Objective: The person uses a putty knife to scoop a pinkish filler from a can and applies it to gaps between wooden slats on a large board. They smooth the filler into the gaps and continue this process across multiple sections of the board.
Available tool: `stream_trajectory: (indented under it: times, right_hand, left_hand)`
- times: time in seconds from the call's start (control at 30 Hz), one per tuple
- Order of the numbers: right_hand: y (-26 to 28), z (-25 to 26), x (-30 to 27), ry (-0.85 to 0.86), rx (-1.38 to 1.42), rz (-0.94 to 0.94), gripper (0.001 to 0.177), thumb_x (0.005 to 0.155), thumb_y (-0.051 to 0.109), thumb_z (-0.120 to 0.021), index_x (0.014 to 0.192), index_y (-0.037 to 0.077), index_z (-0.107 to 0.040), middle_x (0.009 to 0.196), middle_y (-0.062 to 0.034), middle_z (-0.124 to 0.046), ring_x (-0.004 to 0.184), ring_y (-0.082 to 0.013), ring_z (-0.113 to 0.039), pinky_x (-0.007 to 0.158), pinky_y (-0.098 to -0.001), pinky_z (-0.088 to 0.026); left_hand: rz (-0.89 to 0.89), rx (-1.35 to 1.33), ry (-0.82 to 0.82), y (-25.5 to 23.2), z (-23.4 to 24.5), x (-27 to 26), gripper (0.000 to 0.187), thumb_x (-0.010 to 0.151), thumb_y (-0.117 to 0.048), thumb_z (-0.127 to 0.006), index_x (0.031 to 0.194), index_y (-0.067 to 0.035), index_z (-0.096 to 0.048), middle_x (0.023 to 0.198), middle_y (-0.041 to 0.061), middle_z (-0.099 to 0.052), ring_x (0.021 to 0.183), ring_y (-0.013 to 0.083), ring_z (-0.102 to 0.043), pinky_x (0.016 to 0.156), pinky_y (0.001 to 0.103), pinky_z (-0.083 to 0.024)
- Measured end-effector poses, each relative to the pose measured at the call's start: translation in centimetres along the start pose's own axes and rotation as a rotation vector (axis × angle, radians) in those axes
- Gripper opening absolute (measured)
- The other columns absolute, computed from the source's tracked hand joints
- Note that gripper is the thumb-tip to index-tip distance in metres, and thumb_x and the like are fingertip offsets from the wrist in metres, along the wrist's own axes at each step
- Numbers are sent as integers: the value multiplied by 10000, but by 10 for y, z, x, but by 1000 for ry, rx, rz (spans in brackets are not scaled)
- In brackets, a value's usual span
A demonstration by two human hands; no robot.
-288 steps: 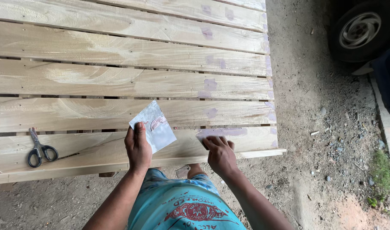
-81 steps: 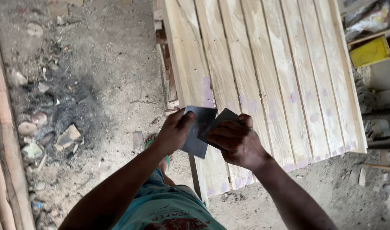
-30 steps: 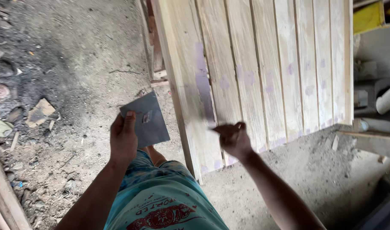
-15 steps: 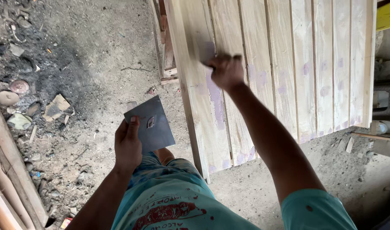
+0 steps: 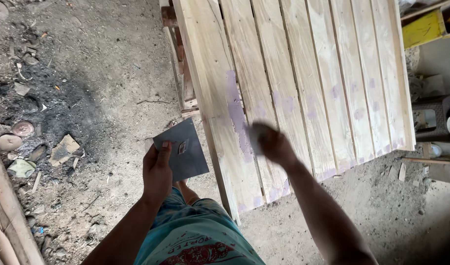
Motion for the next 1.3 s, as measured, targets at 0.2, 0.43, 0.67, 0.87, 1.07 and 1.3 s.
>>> stream_trajectory:
  times: [0.2, 0.43, 0.67, 0.87, 1.07, 1.3]
  right_hand:
    - [36, 43, 146, -186, -199, 50, 432, 836, 21, -481, 1246, 45, -615, 1083, -239, -721, 987, -371, -716, 840, -445, -583]
    - [60, 31, 185, -100, -326, -143, 393, 823, 29, -494, 1203, -4, -591, 1177, -267, -668, 1113, -416, -646, 893, -477, -547]
    - [91, 31, 181, -42, -243, -162, 465, 812, -7, -442, 1234, 47, -629, 1199, -211, -697, 1131, -362, -669, 930, -447, -548]
    - [93, 24, 153, 72, -425, -180, 518, 823, -5, -485, 1315, 85, -621, 1260, -217, -666, 1187, -361, -644, 975, -455, -518]
    - [81, 15, 126, 147, -438, -217, 519, 796, -17, -514, 1297, 56, -626, 1233, -226, -687, 1174, -360, -661, 968, -466, -527]
    - [73, 12, 89, 189, -456, -230, 494, 810, -1, -521, 1288, 59, -630, 1206, -222, -698, 1147, -364, -671, 949, -472, -534]
  left_hand:
    - [3, -24, 14, -4, -2, 6, 244, 1065, -272, -536, 1077, -73, -677, 898, -42, -636, 779, 42, -518, 705, 229, -453]
    - [4, -54, -89, 3, 42, 6, 251, 1096, -278, -554, 1089, -62, -680, 894, -29, -621, 763, 57, -502, 685, 252, -448]
    - [-20, -102, -85, 2, 47, 10, 241, 1074, -271, -551, 1103, -69, -678, 949, -34, -652, 820, 50, -532, 760, 242, -455]
    - [-12, -87, -45, 6, 45, 13, 247, 1089, -274, -542, 1096, -65, -675, 953, -29, -650, 829, 53, -537, 781, 243, -466]
    - [-19, -76, -20, 8, 40, 13, 239, 1086, -273, -550, 1108, -71, -675, 962, -30, -647, 845, 49, -536, 796, 236, -461]
    - [17, -74, -26, 11, 38, 4, 230, 1089, -270, -551, 1108, -74, -671, 950, -29, -645, 817, 60, -540, 748, 250, -469]
Point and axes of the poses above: each hand's wrist, its own x-axis towards the middle knuckle, its own z-axis out of the back of the hand, y = z × x, the point moved 10 cm from there along x, towards the middle knuckle
